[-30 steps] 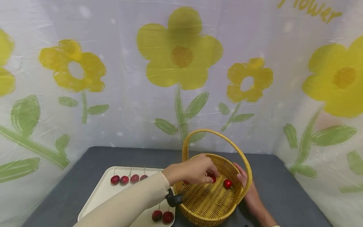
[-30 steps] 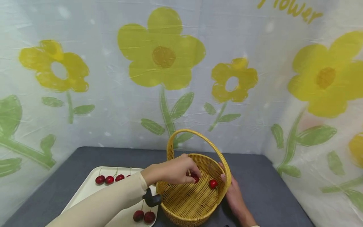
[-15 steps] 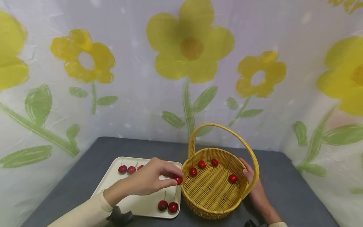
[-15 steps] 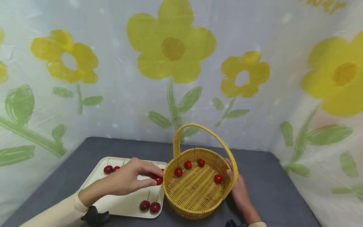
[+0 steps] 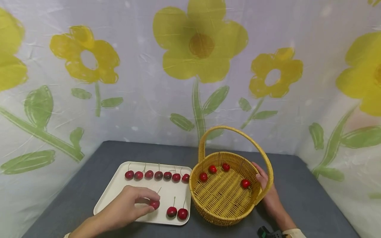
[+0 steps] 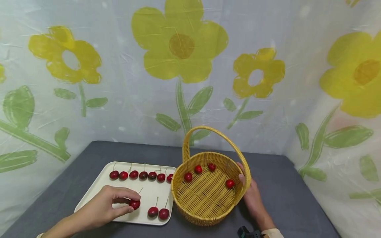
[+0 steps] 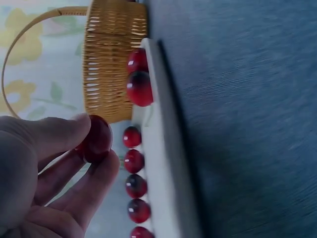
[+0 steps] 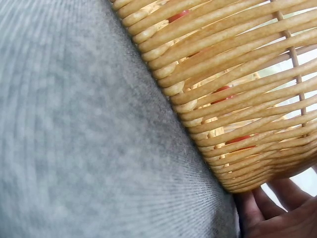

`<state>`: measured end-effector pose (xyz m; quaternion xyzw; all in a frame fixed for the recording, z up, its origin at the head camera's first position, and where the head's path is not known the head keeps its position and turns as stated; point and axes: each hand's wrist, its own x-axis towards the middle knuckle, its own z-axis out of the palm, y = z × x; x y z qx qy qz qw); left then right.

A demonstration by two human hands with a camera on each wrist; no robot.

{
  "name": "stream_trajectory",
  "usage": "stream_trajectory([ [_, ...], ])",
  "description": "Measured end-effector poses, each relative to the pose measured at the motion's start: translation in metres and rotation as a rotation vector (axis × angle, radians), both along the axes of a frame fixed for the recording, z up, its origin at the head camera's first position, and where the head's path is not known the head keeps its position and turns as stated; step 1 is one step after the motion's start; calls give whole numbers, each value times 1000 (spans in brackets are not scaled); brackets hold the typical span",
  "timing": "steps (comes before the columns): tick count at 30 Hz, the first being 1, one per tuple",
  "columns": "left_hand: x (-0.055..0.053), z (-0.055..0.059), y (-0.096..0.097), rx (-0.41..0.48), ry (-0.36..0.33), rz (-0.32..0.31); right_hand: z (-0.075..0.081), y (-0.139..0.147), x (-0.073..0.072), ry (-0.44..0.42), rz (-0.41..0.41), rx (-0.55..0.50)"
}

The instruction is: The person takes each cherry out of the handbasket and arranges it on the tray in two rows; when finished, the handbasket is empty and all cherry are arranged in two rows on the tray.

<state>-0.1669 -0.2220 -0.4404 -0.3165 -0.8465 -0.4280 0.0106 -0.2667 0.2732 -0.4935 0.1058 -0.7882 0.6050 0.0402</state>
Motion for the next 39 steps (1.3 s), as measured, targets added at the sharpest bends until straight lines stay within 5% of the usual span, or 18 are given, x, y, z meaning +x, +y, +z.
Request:
stream_trajectory([
  [17, 0, -30, 14, -122, 76, 72, 4, -6, -1, 10, 28, -15],
  [24, -2, -32, 18, -145, 60, 76, 3, -5, -1, 2, 9, -10],
  [29, 2, -22, 15, -149, 17, 89, 1, -5, 0, -25, 3, -11],
  [34, 5, -2, 11, -23, -106, 128, 0, -4, -1, -28, 0, -20],
  [39, 2, 11, 24, 242, -236, 41, -2, -2, -1, -7, 2, -26],
])
